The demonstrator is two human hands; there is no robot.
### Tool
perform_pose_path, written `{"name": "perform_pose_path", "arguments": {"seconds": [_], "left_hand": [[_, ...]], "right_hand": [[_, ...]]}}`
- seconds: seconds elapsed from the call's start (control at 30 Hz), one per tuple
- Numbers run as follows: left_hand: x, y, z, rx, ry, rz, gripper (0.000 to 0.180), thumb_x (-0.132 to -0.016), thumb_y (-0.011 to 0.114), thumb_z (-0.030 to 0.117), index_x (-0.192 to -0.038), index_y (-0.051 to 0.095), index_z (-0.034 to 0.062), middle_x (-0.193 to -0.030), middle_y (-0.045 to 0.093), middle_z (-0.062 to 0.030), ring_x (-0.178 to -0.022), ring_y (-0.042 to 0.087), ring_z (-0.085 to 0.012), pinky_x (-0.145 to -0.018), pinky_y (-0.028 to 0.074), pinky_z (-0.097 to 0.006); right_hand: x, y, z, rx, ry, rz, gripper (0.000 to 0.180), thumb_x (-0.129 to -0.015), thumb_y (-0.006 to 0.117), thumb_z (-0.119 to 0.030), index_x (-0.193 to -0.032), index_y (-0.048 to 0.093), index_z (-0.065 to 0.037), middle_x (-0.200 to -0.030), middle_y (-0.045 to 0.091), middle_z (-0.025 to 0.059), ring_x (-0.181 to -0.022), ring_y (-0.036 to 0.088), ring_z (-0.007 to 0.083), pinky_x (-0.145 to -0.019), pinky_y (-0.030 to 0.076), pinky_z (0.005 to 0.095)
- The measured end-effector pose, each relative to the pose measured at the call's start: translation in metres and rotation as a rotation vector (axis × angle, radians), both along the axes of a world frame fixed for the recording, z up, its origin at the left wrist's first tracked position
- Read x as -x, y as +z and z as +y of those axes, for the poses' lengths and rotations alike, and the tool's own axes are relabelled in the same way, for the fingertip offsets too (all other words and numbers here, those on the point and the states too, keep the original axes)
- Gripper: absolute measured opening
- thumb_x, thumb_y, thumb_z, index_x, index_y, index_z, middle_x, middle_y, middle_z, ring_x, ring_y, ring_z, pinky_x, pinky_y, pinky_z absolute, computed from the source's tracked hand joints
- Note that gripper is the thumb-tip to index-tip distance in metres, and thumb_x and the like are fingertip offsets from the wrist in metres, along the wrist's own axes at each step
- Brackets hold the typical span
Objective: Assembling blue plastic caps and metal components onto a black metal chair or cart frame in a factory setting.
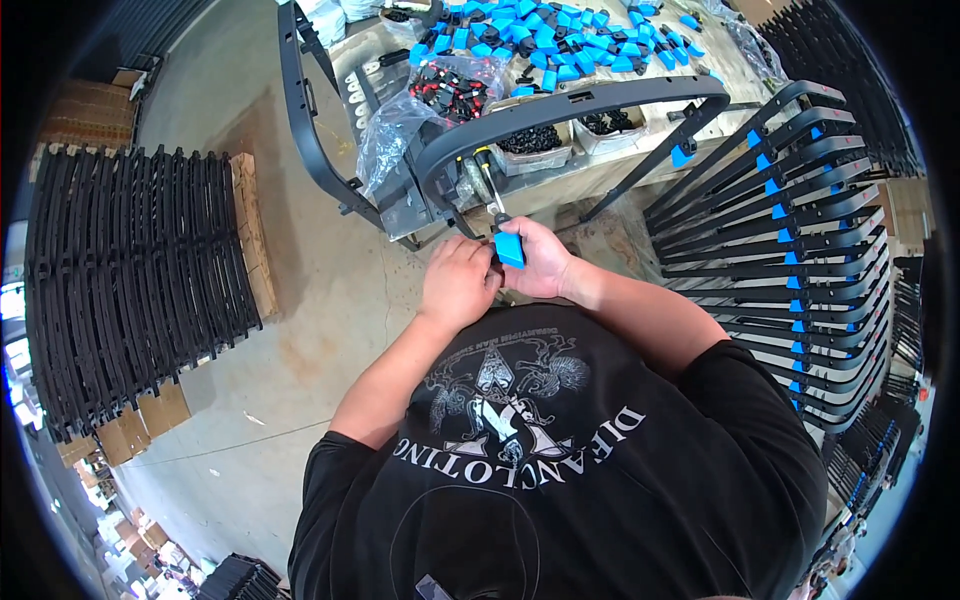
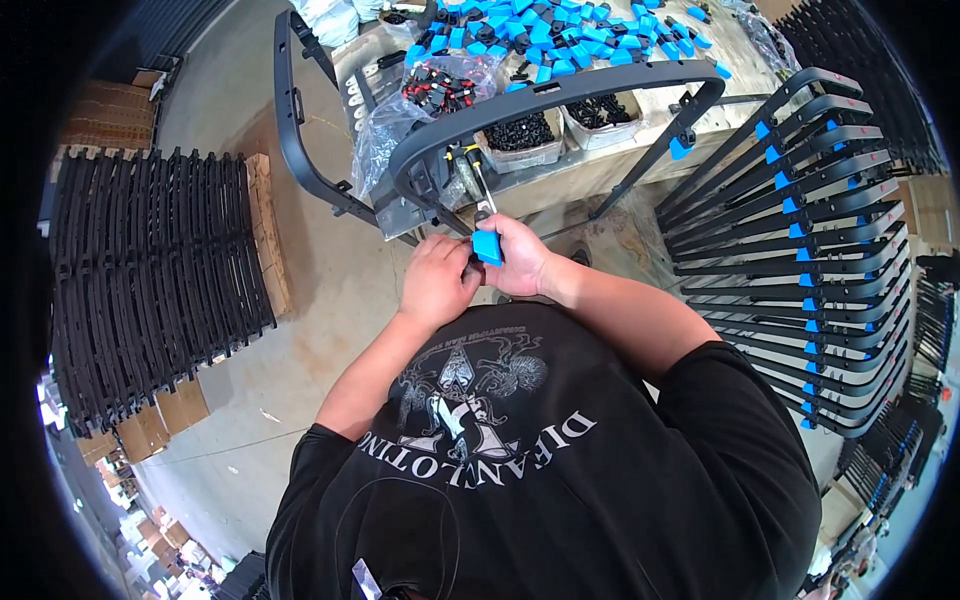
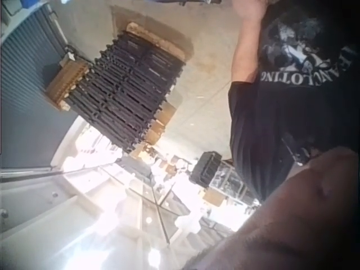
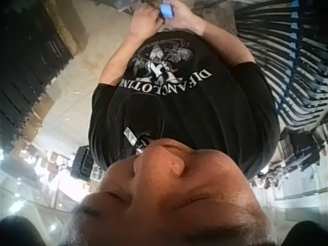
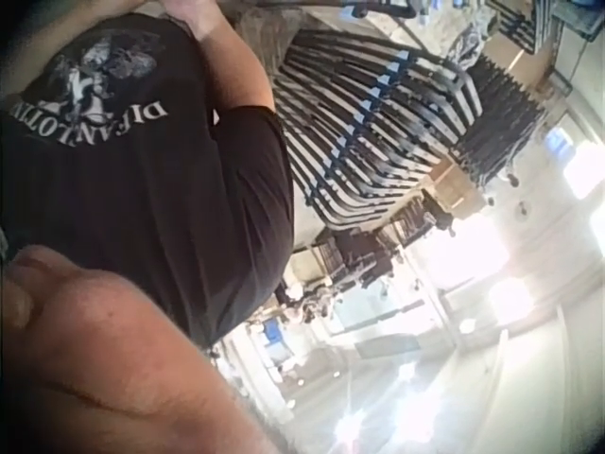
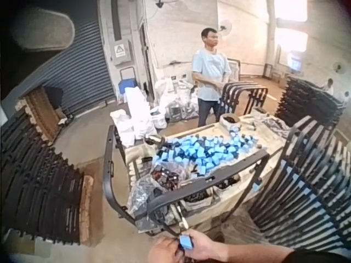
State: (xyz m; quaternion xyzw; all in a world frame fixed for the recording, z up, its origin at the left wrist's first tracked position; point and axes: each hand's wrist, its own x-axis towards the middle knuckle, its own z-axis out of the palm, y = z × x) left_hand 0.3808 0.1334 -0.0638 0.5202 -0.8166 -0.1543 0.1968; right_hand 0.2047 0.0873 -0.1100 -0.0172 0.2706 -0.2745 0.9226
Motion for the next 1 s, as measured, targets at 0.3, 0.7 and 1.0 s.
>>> {"name": "perform_pose_path", "arguments": {"seconds": [0.3,0.7,1.0], "left_hand": [[-0.036,-0.064,0.016,-0.427,0.51,0.818,0.024,-0.095,0.064,0.005,-0.118,0.06,0.0003,-0.098,0.065,-0.0119,-0.082,0.067,-0.0223,-0.073,0.057,-0.037],[-0.08,-0.089,-0.023,-0.84,0.642,1.352,0.011,-0.1,0.061,0.011,-0.102,0.062,0.0006,-0.083,0.063,-0.0059,-0.07,0.062,-0.0161,-0.064,0.055,-0.033],[-0.087,-0.096,-0.019,-0.916,0.561,1.536,0.02,-0.101,0.064,0.023,-0.094,0.063,0.0049,-0.08,0.064,-0.0042,-0.069,0.061,-0.0145,-0.066,0.054,-0.03]], "right_hand": [[-0.013,-0.016,-0.013,0.431,0.276,0.87,0.041,-0.092,0.066,-0.041,-0.108,0.063,-0.003,-0.096,0.066,0.0086,-0.078,0.06,0.0187,-0.069,0.051,0.0337],[-0.04,-0.022,-0.02,0.873,0.604,1.066,0.042,-0.081,0.068,-0.031,-0.109,0.064,0.001,-0.095,0.07,0.0137,-0.085,0.067,0.0225,-0.078,0.053,0.0373],[-0.055,-0.018,-0.026,0.914,0.662,1.098,0.043,-0.084,0.074,-0.028,-0.114,0.066,0.002,-0.104,0.072,0.0148,-0.095,0.068,0.0209,-0.084,0.053,0.0354]]}}
